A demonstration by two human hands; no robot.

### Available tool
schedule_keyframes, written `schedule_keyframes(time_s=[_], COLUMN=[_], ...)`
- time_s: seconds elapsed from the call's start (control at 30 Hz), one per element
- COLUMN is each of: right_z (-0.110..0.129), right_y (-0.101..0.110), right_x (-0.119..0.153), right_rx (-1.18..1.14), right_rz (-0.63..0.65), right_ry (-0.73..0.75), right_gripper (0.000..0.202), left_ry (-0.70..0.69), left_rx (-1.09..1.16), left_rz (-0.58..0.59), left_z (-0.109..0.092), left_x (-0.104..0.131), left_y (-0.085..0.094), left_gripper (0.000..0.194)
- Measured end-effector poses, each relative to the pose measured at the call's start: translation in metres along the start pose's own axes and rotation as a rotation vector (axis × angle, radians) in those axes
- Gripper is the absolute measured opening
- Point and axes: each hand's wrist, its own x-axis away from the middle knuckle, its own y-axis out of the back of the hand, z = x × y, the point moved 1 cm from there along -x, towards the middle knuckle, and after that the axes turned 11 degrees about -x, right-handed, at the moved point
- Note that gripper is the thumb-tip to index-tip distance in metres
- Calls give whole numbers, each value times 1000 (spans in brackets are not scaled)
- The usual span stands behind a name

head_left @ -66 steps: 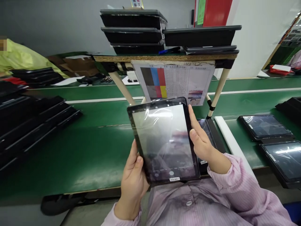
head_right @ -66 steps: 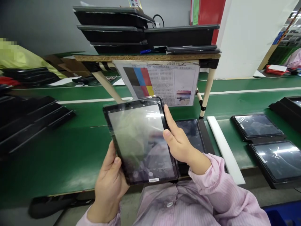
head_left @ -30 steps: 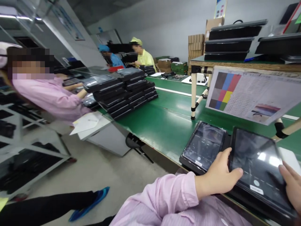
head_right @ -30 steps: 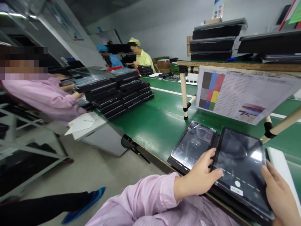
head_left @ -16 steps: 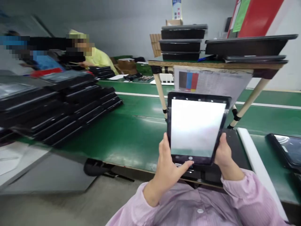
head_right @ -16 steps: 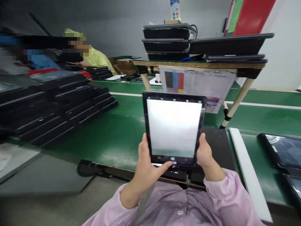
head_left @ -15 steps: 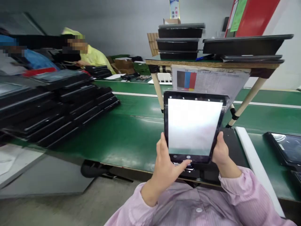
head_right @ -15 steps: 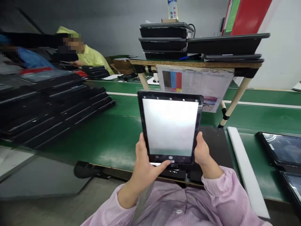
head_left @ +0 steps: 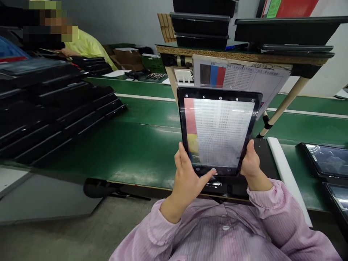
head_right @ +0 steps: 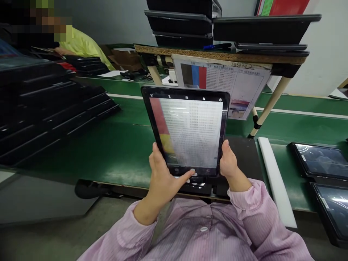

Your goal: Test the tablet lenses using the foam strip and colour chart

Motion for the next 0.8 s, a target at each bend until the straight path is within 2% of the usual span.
schedule_keyframes(time_s=[0.13, 0.27, 0.33, 0.37, 0.47, 0.53, 0.6, 0.67, 0.73, 0.8], right_z=[1, 4, 5, 5, 5, 8, 18, 34, 52, 69], right_y=[-1, -3, -3, -3, -2, -2, -4, -8, -11, -13], right_x=[2, 1, 1, 2, 10, 18, 27, 33, 36, 37], right_rx=[29, 62, 77, 81, 88, 125, 214, 340, 493, 630], right_rz=[-16, 16, 26, 22, 24, 80, 185, 286, 325, 302], right_ry=[-12, -23, -24, -25, -69, -74, 27, 182, 280, 321], right_gripper=[84, 87, 88, 87, 87, 88, 83, 80, 83, 86], left_ry=[-9, 12, 28, 48, 239, 442, 605, 697, 732, 731], left_rx=[23, 65, 142, 218, 622, 920, 1108, 1183, 1209, 1216], left_rz=[17, 10, -12, -32, -98, -64, 34, 99, 126, 156], left_z=[0, 1, 4, 6, 13, 16, 16, 14, 12, 10], left_x=[0, 1, 1, 0, -5, -10, -15, -16, -15, -11], left_y=[0, -1, -2, -2, 1, 3, 5, 5, 2, -2], left_gripper=[145, 142, 131, 118, 71, 56, 56, 59, 57, 54])
